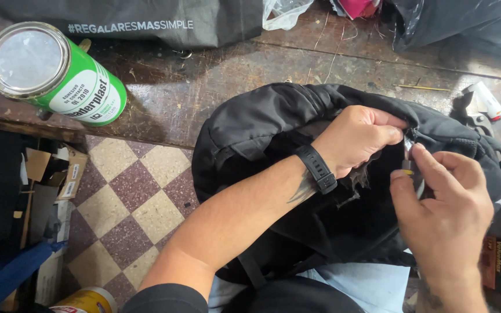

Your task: The person uses a multi-tool knife to cut the fabric along the seam of a black backpack. They repeatedly slice the material and pull away loose fabric strips, working along the edge of the bag.

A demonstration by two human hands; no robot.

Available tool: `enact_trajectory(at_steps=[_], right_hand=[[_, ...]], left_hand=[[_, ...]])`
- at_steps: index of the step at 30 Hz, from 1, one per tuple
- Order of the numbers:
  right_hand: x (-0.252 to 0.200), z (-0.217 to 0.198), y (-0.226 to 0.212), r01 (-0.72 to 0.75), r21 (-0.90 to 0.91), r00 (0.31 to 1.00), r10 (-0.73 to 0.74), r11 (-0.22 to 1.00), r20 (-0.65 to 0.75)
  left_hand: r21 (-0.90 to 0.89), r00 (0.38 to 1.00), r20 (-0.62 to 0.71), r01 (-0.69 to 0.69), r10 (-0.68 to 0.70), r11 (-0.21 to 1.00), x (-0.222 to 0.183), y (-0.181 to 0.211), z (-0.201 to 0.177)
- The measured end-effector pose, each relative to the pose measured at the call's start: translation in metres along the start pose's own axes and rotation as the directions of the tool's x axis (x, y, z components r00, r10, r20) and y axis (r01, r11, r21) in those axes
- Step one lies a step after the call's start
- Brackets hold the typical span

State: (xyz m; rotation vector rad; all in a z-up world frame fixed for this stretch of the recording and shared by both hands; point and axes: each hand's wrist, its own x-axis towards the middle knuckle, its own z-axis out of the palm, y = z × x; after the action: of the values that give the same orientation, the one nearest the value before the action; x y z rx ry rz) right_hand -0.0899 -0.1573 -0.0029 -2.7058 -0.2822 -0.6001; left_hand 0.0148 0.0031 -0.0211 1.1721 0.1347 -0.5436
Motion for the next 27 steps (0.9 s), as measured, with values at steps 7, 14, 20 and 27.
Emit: enact_trajectory(at_steps=[7, 14, 20, 27], right_hand=[[-0.001, 0.002, -0.005, -0.021, -0.002, 1.0, 0.021, 1.0, 0.0], [-0.005, 0.006, -0.001, -0.03, 0.016, 0.999, 0.03, 0.999, -0.024], [-0.005, 0.004, 0.002, 0.005, -0.004, 1.0, -0.005, 1.0, -0.027], [-0.003, 0.001, 0.001, -0.04, 0.002, 0.999, 0.04, 0.999, 0.009]], left_hand=[[0.02, 0.998, -0.028, -0.051, 0.052, 0.998, 0.007, -0.011, 0.001], [-0.088, 1.0, -0.006, -0.01, 0.01, 0.996, 0.01, -0.01, 0.0], [-0.033, 1.0, -0.01, 0.002, -0.003, 0.999, 0.005, -0.009, -0.001], [-0.032, 0.999, -0.033, 0.002, -0.003, 0.999, 0.006, -0.012, -0.001]])
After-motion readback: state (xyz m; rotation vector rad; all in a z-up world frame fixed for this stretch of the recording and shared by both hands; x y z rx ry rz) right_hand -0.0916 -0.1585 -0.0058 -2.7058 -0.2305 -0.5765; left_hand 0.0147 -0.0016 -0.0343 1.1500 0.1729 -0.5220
